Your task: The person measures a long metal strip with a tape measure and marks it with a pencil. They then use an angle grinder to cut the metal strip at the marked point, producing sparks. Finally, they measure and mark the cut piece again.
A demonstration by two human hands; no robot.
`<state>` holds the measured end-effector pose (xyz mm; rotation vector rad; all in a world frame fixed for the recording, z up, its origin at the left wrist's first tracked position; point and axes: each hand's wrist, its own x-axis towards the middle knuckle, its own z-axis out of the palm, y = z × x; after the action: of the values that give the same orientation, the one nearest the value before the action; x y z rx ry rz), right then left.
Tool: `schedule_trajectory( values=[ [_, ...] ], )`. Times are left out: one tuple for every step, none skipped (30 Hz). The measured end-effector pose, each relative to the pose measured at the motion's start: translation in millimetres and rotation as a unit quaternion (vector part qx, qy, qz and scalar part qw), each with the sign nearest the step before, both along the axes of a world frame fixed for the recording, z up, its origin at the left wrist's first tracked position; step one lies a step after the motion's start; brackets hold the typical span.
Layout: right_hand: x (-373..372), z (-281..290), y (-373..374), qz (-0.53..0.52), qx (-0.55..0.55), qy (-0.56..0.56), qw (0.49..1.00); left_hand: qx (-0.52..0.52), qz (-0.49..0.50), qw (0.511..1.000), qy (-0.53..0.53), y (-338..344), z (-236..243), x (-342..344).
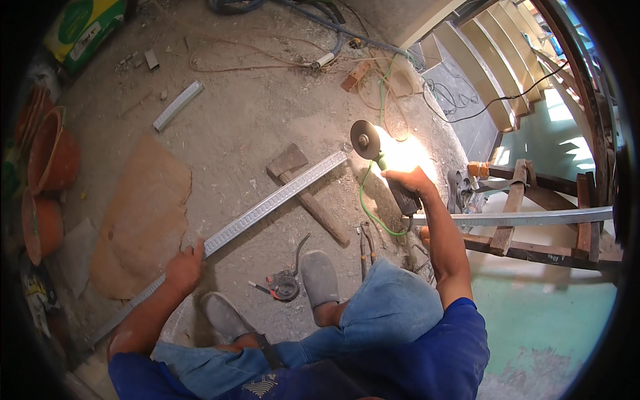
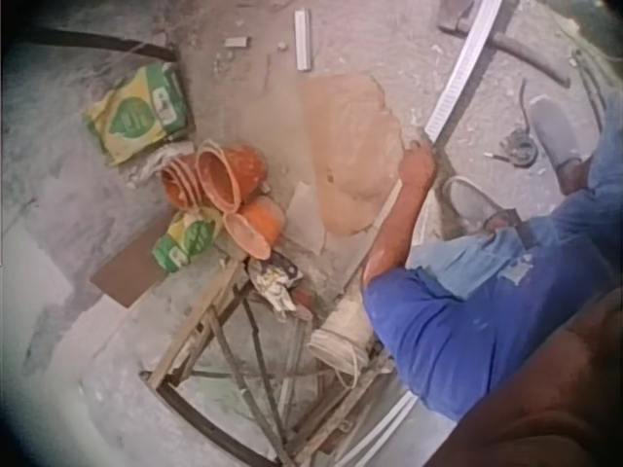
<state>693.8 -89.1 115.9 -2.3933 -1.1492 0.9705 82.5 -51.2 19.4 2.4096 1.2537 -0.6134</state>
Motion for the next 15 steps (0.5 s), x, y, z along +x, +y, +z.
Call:
schedule_trajectory(
  values=[
    [-1.4, -0.7, -1.2, 0.003, 0.012, -0.003, 1.0, -0.003, -0.001, 1.0, 0.006, 1.3, 0.4, 0.5],
    [-2.2, -0.3, -1.7, -0.002, 0.004, -0.003, 1.0, -0.005, -0.001, 1.0, 0.012, 2.4, 1.0, 1.0],
    [-3.0, 0.4, -1.8, -0.006, -0.003, -0.002, 1.0, -0.02, 0.01, 1.0, 0.015, 3.1, 2.0, 1.7],
    [-3.7, 1.6, -2.5, -0.012, -0.011, -0.002, 1.0, -0.035, 0.019, 0.999, 0.017, 5.6, 7.0, 5.1],
    [-2.5, 0.8, -2.9, -0.013, -0.011, -0.001, 1.0, -0.05, 0.028, 0.998, 0.02, 7.8, 12.7, 8.5],
    [-0.2, 0.0, -3.1, -0.014, -0.012, 0.0, 1.0, -0.049, 0.032, 0.998, -0.007, 9.6, 20.3, 10.9],
    [2.3, 0.3, -3.8, -0.016, -0.012, 0.002, 1.0, -0.046, 0.035, 0.998, -0.034, 12.9, 30.4, 13.4],
    [7.7, -2.5, -7.1, -0.016, 0.027, 0.027, 0.999, -0.044, 0.037, 0.996, -0.062, 16.6, 36.4, 17.7],
    [16.2, -7.5, -12.1, -0.018, 0.065, 0.053, 0.996, -0.012, 0.026, 0.994, -0.105, 21.1, 38.2, 23.5],
    [17.1, -10.6, -14.1, -0.018, 0.103, 0.082, 0.991, 0.02, 0.016, 0.989, -0.144, 26.1, 42.9, 27.0],
    [19.2, -12.5, -17.5, -0.04, 0.128, 0.12, 0.984, 0.052, 0.004, 0.982, -0.184, 32.3, 47.5, 32.8],
    [22.0, -13.6, -22.0, -0.063, 0.152, 0.157, 0.974, 0.049, 0.002, 0.981, -0.187, 40.0, 50.5, 43.4],
    [21.2, -13.3, -23.8, -0.084, 0.177, 0.194, 0.961, 0.047, 0.001, 0.981, -0.19, 49.0, 56.7, 60.7],
    [19.6, -11.9, -25.9, -0.105, 0.181, 0.196, 0.958, 0.044, 0.001, 0.98, -0.195, 58.1, 61.1, 81.0],
    [19.3, -9.2, -30.1, -0.128, 0.184, 0.195, 0.955, 0.03, -0.035, 0.981, -0.19, 68.7, 65.1, 106.2]
  ],
)
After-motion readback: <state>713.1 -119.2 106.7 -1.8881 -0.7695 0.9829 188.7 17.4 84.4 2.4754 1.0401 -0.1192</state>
